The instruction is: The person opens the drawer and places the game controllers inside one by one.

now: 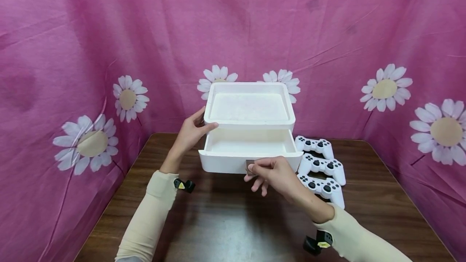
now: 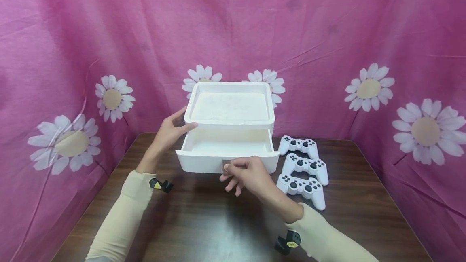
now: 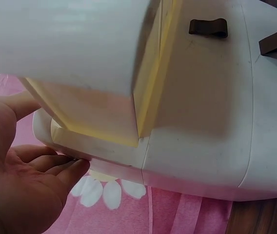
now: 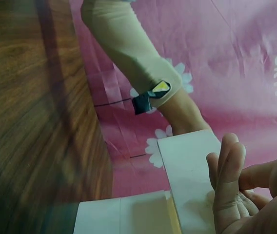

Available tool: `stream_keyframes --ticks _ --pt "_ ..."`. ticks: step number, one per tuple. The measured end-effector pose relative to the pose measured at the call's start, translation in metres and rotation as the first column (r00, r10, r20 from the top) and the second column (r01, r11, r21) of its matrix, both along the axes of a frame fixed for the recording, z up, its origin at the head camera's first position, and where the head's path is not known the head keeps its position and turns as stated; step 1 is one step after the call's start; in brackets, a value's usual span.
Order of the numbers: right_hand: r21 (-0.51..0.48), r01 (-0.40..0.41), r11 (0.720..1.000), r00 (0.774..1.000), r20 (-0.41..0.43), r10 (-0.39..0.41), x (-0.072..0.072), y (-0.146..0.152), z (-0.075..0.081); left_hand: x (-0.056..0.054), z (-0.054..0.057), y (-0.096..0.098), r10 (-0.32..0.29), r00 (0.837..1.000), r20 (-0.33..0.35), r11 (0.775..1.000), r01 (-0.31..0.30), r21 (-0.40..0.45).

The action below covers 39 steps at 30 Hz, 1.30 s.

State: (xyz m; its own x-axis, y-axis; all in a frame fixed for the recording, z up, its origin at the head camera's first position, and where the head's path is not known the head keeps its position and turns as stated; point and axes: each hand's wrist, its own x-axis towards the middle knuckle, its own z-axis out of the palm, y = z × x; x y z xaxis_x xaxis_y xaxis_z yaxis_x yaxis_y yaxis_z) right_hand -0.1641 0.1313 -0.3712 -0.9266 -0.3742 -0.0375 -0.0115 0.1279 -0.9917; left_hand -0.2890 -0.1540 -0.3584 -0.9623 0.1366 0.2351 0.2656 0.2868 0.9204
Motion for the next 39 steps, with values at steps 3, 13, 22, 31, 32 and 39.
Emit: stream_keyframes --ticks 3,13,22,31,32,39 --pt "-0.003 -0.007 1.000 1.000 -0.001 0.007 0.006 0.001 0.001 0.000 -0.001 -0.001 -0.001 1.000 0.006 1.000 0.001 0.008" --pt "-0.011 -0.031 0.999 0.999 -0.008 0.031 0.020 0.003 0.004 0.001 0.000 0.000 -0.007 1.000 0.013 0.999 0.007 0.032" --pt "-0.017 -0.055 0.998 0.999 -0.002 0.055 0.028 0.003 0.005 0.002 -0.002 -0.001 -0.004 1.000 -0.003 1.000 0.004 0.026" --pt "-0.017 -0.086 0.996 0.996 -0.024 0.086 0.029 0.001 0.003 0.001 -0.001 0.000 0.016 1.000 -0.008 1.000 -0.016 0.018" --pt "-0.014 -0.092 0.996 0.996 -0.024 0.091 0.028 0.001 0.003 0.001 -0.001 0.000 0.017 1.000 -0.006 1.000 -0.017 0.018" --pt "0.146 -0.143 0.979 0.985 -0.076 0.155 0.028 0.006 0.007 0.001 -0.001 0.000 0.016 1.000 0.004 1.000 -0.016 0.016"
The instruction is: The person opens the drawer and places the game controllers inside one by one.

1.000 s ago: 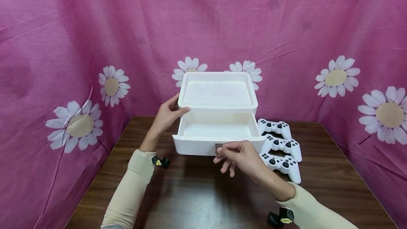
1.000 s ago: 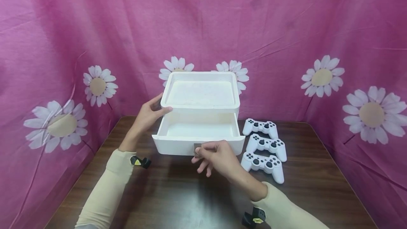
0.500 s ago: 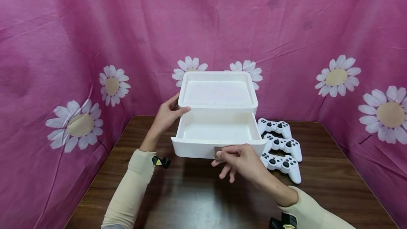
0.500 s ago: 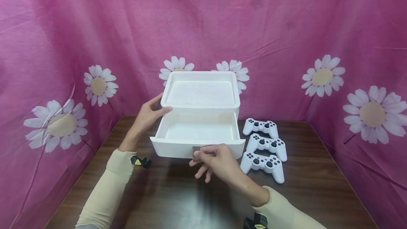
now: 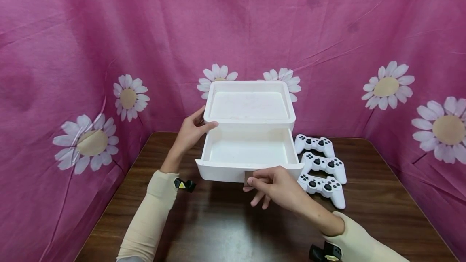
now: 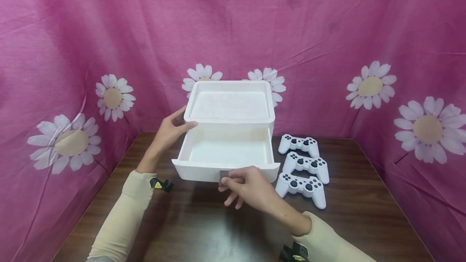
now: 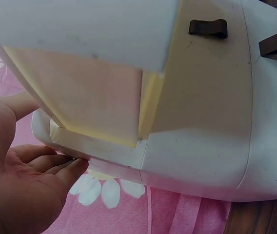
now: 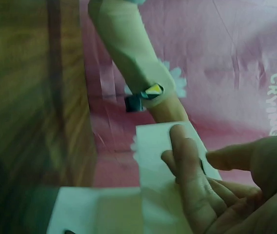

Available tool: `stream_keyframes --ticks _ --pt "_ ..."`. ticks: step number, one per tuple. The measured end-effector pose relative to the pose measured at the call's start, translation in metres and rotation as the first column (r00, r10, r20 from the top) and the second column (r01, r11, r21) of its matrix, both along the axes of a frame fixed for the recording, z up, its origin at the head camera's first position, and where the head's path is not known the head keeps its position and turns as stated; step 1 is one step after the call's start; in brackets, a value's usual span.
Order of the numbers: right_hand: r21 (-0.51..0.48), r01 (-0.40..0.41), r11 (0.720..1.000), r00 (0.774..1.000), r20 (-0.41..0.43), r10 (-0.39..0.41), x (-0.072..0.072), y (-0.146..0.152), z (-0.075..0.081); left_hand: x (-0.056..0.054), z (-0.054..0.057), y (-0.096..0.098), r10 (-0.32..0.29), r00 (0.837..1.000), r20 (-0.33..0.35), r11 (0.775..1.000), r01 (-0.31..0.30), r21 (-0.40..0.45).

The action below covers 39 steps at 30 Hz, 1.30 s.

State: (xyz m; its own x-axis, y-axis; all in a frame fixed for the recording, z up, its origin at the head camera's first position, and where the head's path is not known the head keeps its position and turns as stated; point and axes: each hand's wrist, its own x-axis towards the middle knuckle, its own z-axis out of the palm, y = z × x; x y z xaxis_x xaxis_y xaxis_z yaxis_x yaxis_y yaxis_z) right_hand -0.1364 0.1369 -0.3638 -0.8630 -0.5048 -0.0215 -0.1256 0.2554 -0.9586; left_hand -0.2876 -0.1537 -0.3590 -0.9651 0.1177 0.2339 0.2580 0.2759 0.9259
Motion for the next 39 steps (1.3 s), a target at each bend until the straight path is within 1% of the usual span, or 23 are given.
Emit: stream_keyframes --ticks 4,7,10,13,16,19,21,23,26,27,29,32,36,39 --pt "0.122 -0.011 0.992 0.997 -0.073 0.020 0.000 0.006 0.009 0.000 -0.001 0.000 -0.001 1.000 0.003 1.000 0.001 0.001" --pt "0.165 0.005 0.986 0.992 -0.123 0.015 0.000 0.014 0.019 0.000 -0.001 0.000 0.001 1.000 0.007 1.000 -0.001 0.000" --pt "0.188 0.055 0.981 0.982 -0.190 -0.019 -0.002 0.026 0.034 -0.001 0.000 0.001 0.001 1.000 0.007 1.000 -0.001 0.002" --pt "0.185 0.121 0.975 0.961 -0.269 -0.068 -0.006 0.043 0.051 -0.001 -0.001 0.001 0.001 1.000 0.006 1.000 -0.001 0.007" --pt "0.203 0.196 0.959 0.924 -0.367 -0.111 -0.016 0.064 0.068 -0.001 -0.001 0.000 0.006 1.000 0.005 1.000 -0.006 0.008" --pt "0.264 0.285 0.921 0.878 -0.457 -0.140 -0.032 0.087 0.079 -0.001 -0.002 0.000 0.010 1.000 0.006 1.000 -0.010 0.009" --pt "0.314 0.334 0.889 0.849 -0.509 -0.139 -0.044 0.102 0.083 -0.001 -0.001 0.000 0.011 1.000 0.006 1.000 -0.011 0.009" --pt "0.364 0.373 0.854 0.826 -0.550 -0.126 -0.055 0.117 0.083 0.000 -0.001 0.000 0.010 1.000 0.008 1.000 -0.010 0.006" --pt "0.444 0.412 0.796 0.800 -0.595 -0.081 -0.072 0.136 0.081 0.000 0.000 0.001 0.011 1.000 0.008 1.000 -0.011 0.002" --pt "0.467 0.420 0.778 0.795 -0.602 -0.068 -0.077 0.141 0.080 0.000 0.000 0.001 0.012 1.000 0.009 1.000 -0.012 0.002" --pt "0.509 0.427 0.747 0.794 -0.606 -0.040 -0.087 0.150 0.076 0.000 0.001 0.001 0.012 1.000 0.009 1.000 -0.012 0.007" --pt "0.555 0.419 0.719 0.799 -0.601 -0.001 -0.103 0.163 0.067 0.000 0.001 0.001 0.008 1.000 0.009 1.000 -0.008 0.023" --pt "0.617 0.381 0.688 0.817 -0.573 0.062 -0.123 0.179 0.053 -0.001 0.000 0.002 0.006 1.000 0.007 0.999 -0.006 0.033" --pt "0.667 0.316 0.674 0.837 -0.530 0.133 -0.136 0.191 0.042 -0.001 -0.001 0.001 0.005 1.000 0.008 1.000 -0.005 0.017"
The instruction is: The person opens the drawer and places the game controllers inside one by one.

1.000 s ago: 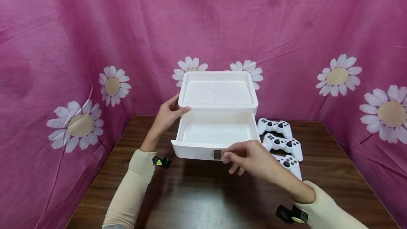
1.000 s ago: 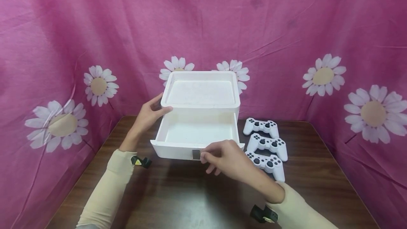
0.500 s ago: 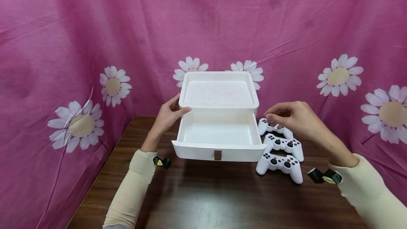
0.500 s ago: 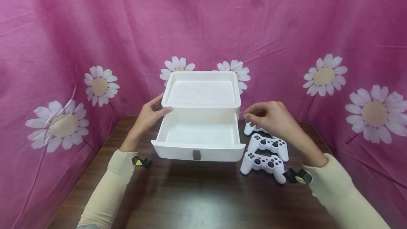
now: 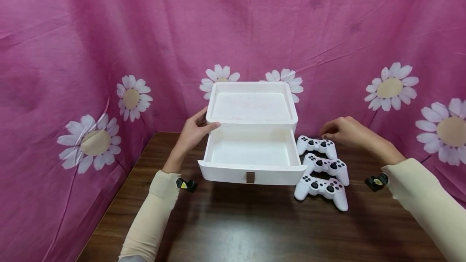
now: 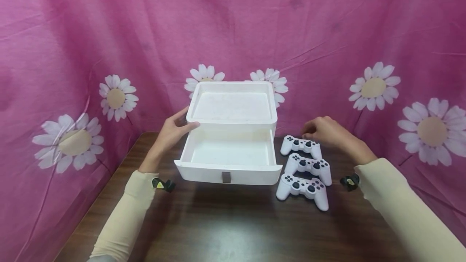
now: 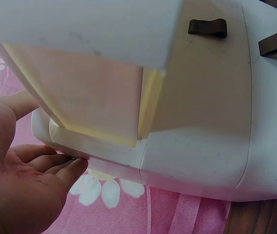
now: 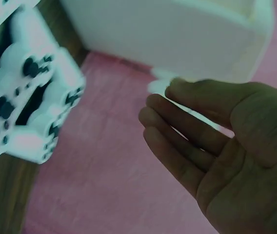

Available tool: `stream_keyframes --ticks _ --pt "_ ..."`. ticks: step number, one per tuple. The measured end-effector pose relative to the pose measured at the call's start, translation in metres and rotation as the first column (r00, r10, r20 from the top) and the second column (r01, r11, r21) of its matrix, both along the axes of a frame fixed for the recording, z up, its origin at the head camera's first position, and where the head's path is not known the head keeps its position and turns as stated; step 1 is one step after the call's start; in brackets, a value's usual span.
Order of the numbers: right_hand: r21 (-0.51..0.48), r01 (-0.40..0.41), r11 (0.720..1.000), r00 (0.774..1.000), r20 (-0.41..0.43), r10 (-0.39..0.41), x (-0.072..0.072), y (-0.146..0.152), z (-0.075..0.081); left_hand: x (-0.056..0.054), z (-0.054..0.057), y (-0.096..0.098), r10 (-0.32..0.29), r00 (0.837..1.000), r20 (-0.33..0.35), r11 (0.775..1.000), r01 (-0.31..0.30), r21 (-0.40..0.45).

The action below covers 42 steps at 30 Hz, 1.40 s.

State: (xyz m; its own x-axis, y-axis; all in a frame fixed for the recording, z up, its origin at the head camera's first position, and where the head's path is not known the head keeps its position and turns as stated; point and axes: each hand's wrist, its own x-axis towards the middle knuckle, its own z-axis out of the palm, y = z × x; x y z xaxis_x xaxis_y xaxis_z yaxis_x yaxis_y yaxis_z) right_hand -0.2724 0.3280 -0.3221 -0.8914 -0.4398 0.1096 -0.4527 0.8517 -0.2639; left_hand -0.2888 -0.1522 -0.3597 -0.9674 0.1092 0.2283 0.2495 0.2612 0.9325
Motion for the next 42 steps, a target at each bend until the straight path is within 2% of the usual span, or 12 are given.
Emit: stream_keyframes --ticks 5,10,19,28,32,34,37,39,42 --pt "0.048 -0.065 0.997 0.995 0.075 0.061 -0.017 0.017 -0.022 0.001 -0.001 -0.001 -0.011 1.000 -0.005 1.000 0.010 -0.010" --pt "0.051 -0.080 0.995 0.987 0.144 0.072 -0.029 0.028 -0.044 0.001 -0.001 -0.001 -0.021 1.000 -0.017 1.000 0.021 0.009" --pt "0.120 -0.113 0.986 0.967 0.243 0.081 -0.034 0.033 -0.076 0.002 0.001 0.000 -0.023 1.000 -0.011 1.000 0.023 0.020" --pt "0.134 -0.096 0.986 0.922 0.385 0.037 -0.032 0.026 -0.093 0.000 0.000 0.001 -0.022 1.000 -0.011 0.999 0.022 0.028" --pt "0.110 -0.075 0.991 0.887 0.462 0.016 -0.032 0.025 -0.099 0.000 -0.001 0.000 -0.018 1.000 -0.011 1.000 0.018 0.023" --pt "0.120 -0.069 0.990 0.881 0.474 0.004 -0.032 0.026 -0.104 0.001 -0.001 0.000 -0.016 1.000 -0.009 1.000 0.016 0.023" --pt "0.139 -0.061 0.988 0.891 0.454 -0.009 -0.030 0.026 -0.110 0.001 -0.001 0.000 -0.017 1.000 -0.010 0.999 0.017 0.030" --pt "0.158 -0.072 0.985 0.915 0.404 0.002 -0.029 0.026 -0.114 0.001 -0.001 0.000 -0.018 1.000 -0.014 0.999 0.018 0.032" --pt "0.160 -0.081 0.984 0.936 0.352 0.020 -0.029 0.025 -0.120 0.001 -0.001 0.000 -0.016 1.000 -0.017 1.000 0.016 0.026"
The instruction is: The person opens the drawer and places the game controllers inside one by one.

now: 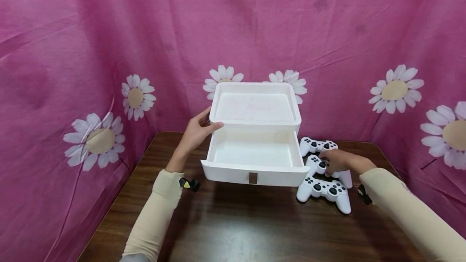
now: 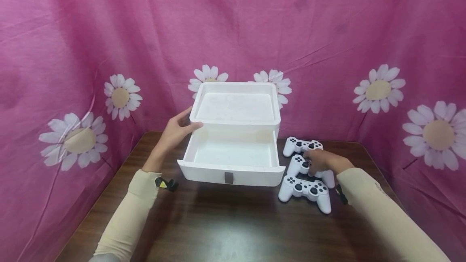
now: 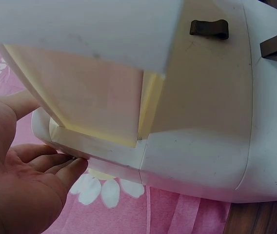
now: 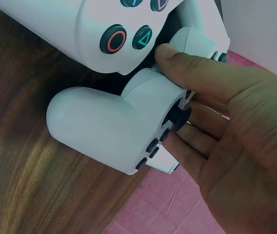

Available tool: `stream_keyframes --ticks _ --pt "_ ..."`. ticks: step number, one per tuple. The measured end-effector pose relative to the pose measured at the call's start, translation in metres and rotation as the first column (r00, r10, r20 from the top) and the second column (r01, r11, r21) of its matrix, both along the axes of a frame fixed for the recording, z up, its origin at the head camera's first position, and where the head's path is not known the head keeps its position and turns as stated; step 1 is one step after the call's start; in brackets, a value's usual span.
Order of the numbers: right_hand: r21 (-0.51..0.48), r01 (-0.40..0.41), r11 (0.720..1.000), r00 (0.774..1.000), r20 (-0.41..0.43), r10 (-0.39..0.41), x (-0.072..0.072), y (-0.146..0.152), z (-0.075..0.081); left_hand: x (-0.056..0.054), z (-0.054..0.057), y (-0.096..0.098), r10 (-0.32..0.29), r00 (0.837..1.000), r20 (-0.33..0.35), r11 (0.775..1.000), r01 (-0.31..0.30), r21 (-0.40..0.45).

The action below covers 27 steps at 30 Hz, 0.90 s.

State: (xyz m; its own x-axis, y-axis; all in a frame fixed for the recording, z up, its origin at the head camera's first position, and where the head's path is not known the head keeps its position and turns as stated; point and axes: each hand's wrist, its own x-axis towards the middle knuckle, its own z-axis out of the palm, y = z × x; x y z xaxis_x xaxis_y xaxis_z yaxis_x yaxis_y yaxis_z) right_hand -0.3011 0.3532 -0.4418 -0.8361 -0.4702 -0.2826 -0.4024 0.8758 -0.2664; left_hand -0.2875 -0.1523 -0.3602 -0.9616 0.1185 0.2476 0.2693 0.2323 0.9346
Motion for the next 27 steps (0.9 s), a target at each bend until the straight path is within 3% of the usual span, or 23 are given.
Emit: stream_keyframes --ticks 17,27 --pt "0.040 -0.043 0.998 0.989 -0.143 0.049 -0.001 0.006 -0.008 -0.002 -0.002 0.000 0.018 1.000 0.007 0.999 -0.018 -0.027" --pt "0.065 -0.011 0.998 0.985 -0.170 0.022 -0.002 0.013 0.006 -0.001 -0.002 -0.001 0.011 1.000 0.013 1.000 -0.011 -0.013"
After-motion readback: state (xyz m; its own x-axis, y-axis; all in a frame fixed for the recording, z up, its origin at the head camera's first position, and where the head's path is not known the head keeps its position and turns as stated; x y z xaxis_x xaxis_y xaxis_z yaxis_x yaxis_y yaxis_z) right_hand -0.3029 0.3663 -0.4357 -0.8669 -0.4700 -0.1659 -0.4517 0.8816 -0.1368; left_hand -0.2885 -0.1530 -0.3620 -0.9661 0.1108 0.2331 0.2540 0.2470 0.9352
